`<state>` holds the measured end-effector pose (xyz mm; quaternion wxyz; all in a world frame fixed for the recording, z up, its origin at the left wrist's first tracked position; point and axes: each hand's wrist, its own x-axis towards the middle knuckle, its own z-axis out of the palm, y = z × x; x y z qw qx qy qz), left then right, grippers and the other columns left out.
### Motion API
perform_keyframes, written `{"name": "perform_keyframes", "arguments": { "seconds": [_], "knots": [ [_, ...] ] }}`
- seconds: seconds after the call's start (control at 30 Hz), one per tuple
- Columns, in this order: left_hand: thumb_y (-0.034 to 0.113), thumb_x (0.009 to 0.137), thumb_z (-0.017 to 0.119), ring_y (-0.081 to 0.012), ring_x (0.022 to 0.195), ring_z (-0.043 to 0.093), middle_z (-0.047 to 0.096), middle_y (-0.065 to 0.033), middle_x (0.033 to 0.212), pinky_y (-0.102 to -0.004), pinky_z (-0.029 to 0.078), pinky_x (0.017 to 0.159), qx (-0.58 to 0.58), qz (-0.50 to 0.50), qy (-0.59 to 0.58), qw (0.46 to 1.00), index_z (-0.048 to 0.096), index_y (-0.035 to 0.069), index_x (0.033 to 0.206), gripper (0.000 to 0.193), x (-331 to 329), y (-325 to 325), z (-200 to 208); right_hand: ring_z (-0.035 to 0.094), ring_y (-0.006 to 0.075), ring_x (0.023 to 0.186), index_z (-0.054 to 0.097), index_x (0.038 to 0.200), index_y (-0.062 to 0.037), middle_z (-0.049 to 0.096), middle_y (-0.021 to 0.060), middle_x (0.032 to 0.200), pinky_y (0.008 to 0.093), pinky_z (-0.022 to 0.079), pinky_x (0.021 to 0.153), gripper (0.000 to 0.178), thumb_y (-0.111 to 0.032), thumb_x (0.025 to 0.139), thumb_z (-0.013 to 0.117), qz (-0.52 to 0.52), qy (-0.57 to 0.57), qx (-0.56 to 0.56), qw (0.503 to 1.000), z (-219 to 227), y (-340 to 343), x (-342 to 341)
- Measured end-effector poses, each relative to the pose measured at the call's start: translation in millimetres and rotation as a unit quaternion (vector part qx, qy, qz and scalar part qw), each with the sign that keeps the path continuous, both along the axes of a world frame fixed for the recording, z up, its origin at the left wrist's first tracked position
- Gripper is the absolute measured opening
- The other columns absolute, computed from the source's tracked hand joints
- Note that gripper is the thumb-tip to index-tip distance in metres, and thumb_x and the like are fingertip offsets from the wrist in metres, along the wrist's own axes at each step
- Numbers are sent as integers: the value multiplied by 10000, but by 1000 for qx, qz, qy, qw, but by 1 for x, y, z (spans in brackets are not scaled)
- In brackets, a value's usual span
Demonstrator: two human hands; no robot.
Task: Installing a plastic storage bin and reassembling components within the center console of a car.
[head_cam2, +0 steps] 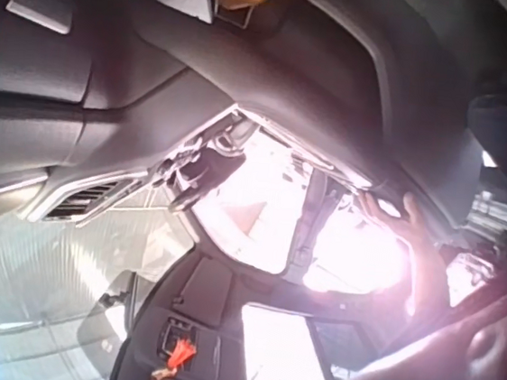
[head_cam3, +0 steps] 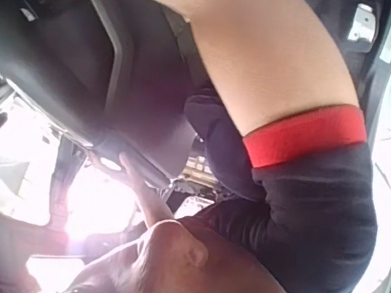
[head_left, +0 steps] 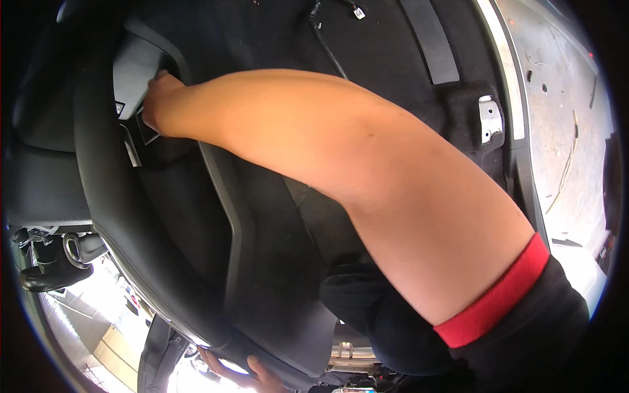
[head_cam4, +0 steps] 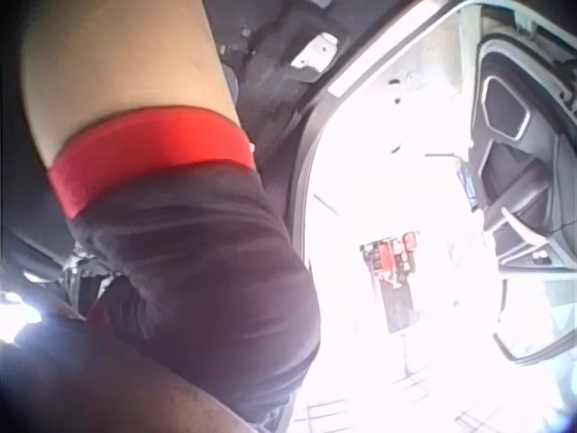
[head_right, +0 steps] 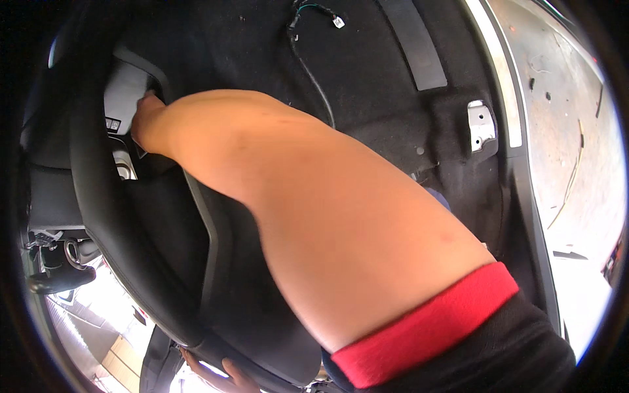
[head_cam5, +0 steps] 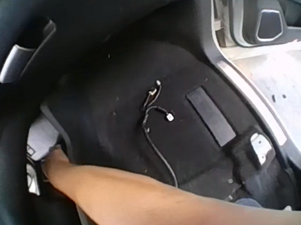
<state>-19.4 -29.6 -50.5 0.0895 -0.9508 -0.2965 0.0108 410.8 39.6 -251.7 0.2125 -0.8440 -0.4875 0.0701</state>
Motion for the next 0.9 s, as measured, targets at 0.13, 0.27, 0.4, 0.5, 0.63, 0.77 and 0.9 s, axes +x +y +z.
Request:
{"name": "perform_keyframes", "arguments": {
  "seconds": [0.13, 0.27, 0.4, 0.5, 0.63, 0.77, 0.9],
  "knots": [
    [622, 978, 533, -469, 1408, 378, 383, -315, 1518, -612, 307, 1159, -16, 19, -18, 1000, 323, -61, 1521, 897, 5, -4, 0, 563, 211, 1199, 804, 1013, -162, 732, -9, 1105, 376, 436, 918, 226, -223, 797, 776, 15, -46, -8, 999, 8, -9, 1],
    [627, 968, 551, -458, 1418, 369, 379, -311, 1524, -601, 299, 1169, -12, 22, -12, 1000, 325, -59, 1521, 909, -5, 0, 1, 534, 189, 1199, 800, 964, -159, 731, -8, 1049, 365, 421, 906, 189, -222, 789, 767, -15, -43, 25, 999, -4, -13, -3],
    [629, 960, 571, -439, 1406, 386, 392, -297, 1517, -584, 300, 1164, -7, 39, -3, 999, 342, -58, 1513, 912, -4, 1, -4, 565, 230, 1136, 751, 841, -117, 712, 22, 992, 413, 408, 1009, 157, -264, 800, 717, -29, -98, 207, 973, -46, -35, -40],
    [631, 959, 575, -434, 1378, 411, 419, -286, 1494, -578, 315, 1147, -35, 31, -53, 997, 356, -58, 1506, 906, 0, -5, -1, 587, 274, 1085, 729, 837, -74, 700, 53, 1009, 496, 340, 1157, 198, -261, 846, 665, 33, -25, 320, 947, -51, -63, -78],
    [637, 961, 565, -440, 1337, 447, 472, -283, 1439, -581, 343, 1116, -17, 23, -52, 998, 406, -60, 1475, 880, 6, -6, -2, 592, 279, 1072, 725, 831, -55, 699, 56, 919, 527, 302, 1191, 223, -261, 860, 646, -12, -46, 424, 904, -65, -71, -95],
    [640, 967, 544, -444, 1282, 489, 534, -274, 1369, -586, 379, 1075, 30, -2, -43, 999, 486, -49, 1417, 825, 15, -8, 0, 606, 260, 987, 716, 812, -64, 680, 51, 835, 487, 357, 1140, 185, -238, 836, 659, 0, -52, 347, 937, -46, -76, -90],
    [633, 974, 531, -445, 1258, 500, 549, -263, 1356, -589, 390, 1061, 50, -12, -27, 998, 509, -35, 1402, 794, 19, -11, 3, 600, 227, 923, 709, 797, -89, 673, 47, 828, 389, 416, 1029, 134, -221, 793, 692, 1, -82, 204, 976, -26, -55, -65]
  ]
}}
